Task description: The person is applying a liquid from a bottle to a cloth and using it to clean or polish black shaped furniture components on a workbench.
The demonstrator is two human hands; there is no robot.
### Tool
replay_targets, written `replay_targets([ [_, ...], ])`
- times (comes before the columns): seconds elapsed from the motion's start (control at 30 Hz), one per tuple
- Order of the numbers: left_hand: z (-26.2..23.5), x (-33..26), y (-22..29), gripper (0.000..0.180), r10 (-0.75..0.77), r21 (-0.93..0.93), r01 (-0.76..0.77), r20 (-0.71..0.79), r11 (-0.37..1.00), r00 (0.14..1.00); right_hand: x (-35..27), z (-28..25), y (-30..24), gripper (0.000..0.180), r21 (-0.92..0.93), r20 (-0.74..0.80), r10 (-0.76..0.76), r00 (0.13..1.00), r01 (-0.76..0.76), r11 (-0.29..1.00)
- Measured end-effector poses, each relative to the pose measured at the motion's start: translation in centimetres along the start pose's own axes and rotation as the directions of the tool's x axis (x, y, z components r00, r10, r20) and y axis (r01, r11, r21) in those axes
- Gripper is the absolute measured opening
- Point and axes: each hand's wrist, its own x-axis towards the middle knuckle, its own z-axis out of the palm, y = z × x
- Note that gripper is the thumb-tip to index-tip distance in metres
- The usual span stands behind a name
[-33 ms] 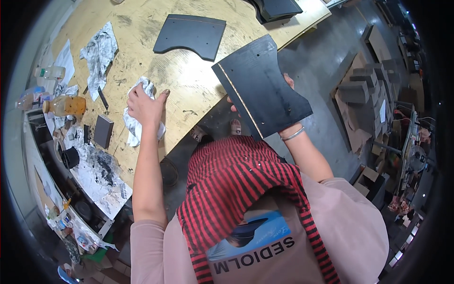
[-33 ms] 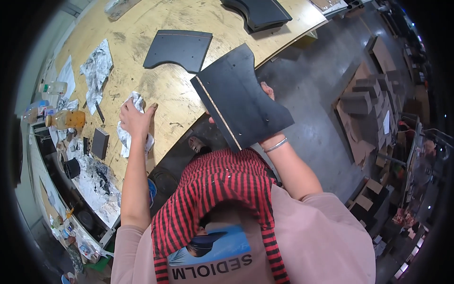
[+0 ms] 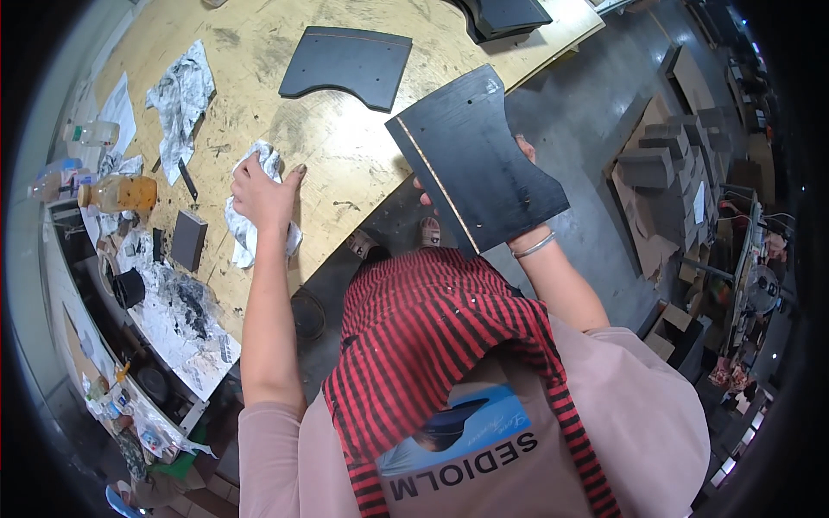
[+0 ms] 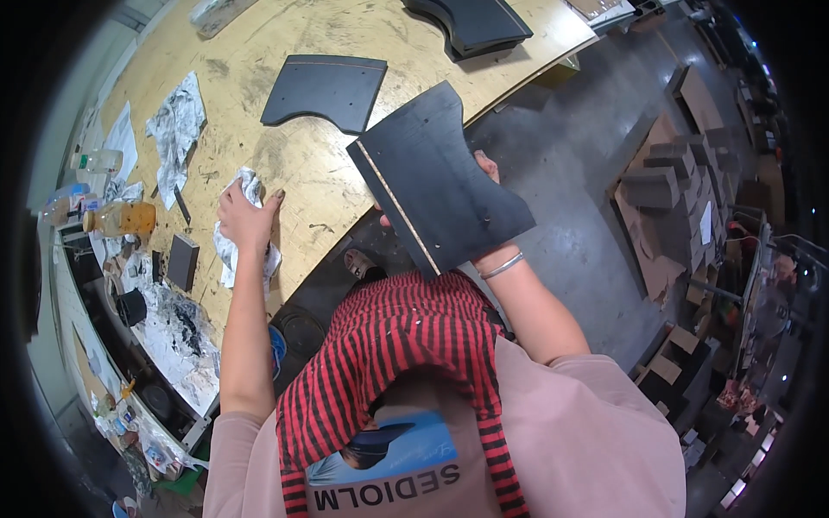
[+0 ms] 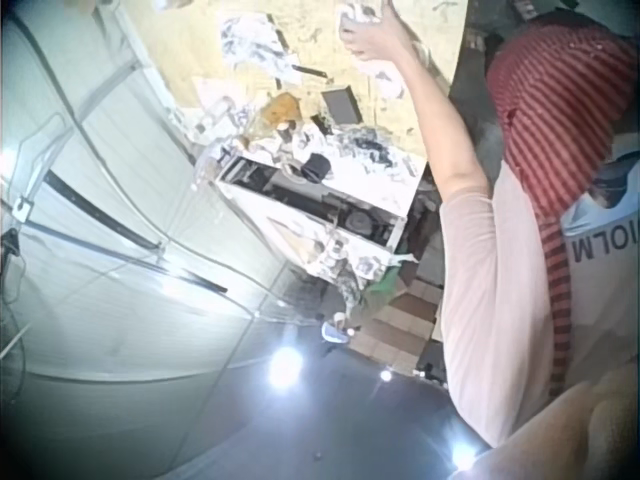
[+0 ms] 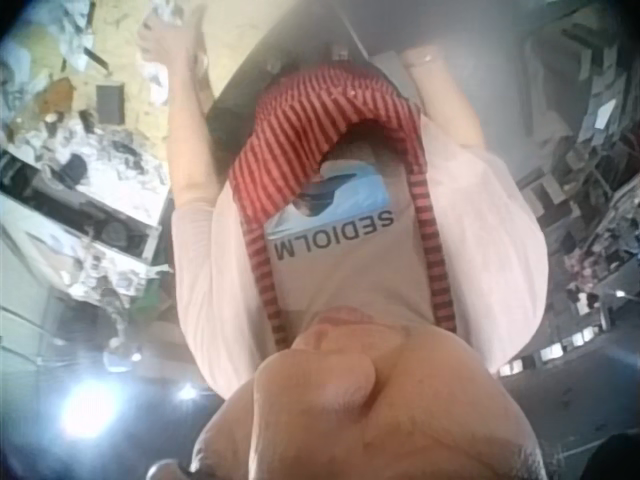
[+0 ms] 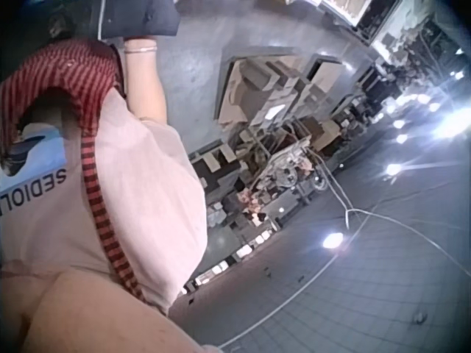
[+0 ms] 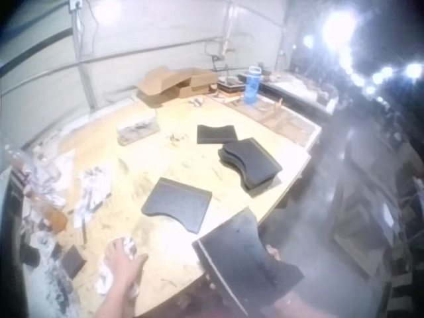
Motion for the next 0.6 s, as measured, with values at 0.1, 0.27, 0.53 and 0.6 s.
replay_targets([
  [0.1,0.3,0.5,-0.6,0.080,-0.035,-0.062,0.038,0.050,0.997,0.998,0.1,-0.5,0.2,0.102,-0.007,0.043,0.028,0.999,-0.027,1.000],
  [0.27,1.0,1.2,-1.8,0.076,0.003,-0.090,0.002,0.053,0.996,0.999,0.2,-1.0,0.5,0.101,0.051,0.105,0.082,0.991,-0.087,0.995],
  [0.53,1.2,2.0,-7.2,0.050,0.232,-0.308,-0.233,-0.040,0.922,0.972,0.4,-1.2,1.6,0.098,0.036,0.156,0.125,0.980,-0.132,0.991],
  [0.6,-0.1,0.7,-7.8,0.044,0.203,-0.284,-0.218,-0.079,0.934,0.976,0.2,-1.0,1.7,0.098,0.056,0.148,0.105,0.983,-0.114,0.992],
])
